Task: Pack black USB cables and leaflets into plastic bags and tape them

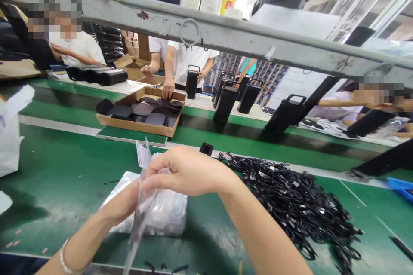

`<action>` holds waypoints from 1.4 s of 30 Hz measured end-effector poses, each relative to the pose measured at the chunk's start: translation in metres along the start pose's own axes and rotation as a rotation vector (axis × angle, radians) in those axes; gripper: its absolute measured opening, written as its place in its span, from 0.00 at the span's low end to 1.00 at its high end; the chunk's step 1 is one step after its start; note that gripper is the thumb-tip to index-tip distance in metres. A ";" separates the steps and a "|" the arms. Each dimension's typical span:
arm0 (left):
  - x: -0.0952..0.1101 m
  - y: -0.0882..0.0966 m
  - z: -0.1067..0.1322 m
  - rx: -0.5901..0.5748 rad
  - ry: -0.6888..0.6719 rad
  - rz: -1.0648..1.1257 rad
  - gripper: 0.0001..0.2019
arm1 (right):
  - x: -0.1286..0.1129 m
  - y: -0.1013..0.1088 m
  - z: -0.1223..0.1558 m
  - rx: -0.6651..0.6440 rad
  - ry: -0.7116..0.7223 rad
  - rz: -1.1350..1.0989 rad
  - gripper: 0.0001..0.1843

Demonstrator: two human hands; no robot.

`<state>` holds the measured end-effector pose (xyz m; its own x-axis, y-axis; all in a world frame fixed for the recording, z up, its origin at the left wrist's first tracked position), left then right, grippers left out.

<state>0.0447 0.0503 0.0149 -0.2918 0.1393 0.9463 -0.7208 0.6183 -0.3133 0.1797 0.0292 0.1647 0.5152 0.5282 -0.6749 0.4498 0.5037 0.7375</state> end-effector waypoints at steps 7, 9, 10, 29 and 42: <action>-0.019 -0.011 0.002 -0.010 0.051 0.108 0.22 | 0.022 -0.008 0.031 -0.041 -0.038 0.018 0.09; -0.019 -0.008 0.002 0.114 0.022 -0.002 0.17 | 0.031 -0.013 0.040 0.002 -0.047 0.000 0.07; -0.018 -0.007 0.003 0.171 0.012 -0.061 0.16 | 0.035 -0.016 0.044 0.049 -0.061 0.009 0.06; -0.009 0.005 0.007 0.396 0.043 -0.425 0.12 | 0.103 -0.093 0.048 0.737 -0.308 -0.252 0.11; -0.017 -0.005 0.003 0.401 0.209 -0.362 0.16 | 0.120 -0.083 0.061 0.994 -0.540 0.046 0.14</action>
<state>0.0512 0.0427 -0.0004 0.1187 0.1490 0.9817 -0.9454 0.3193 0.0659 0.2492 0.0092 0.0237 0.6851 0.0468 -0.7269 0.6789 -0.4028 0.6139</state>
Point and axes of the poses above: each hand's wrist, its own z-axis away from the middle knuckle, its own y-axis out of the back of the hand, x = y × z, the point moved 3 cm from there along -z, towards the middle knuckle, and after that the axes turned 4 degrees about z, right-handed, at the moved point
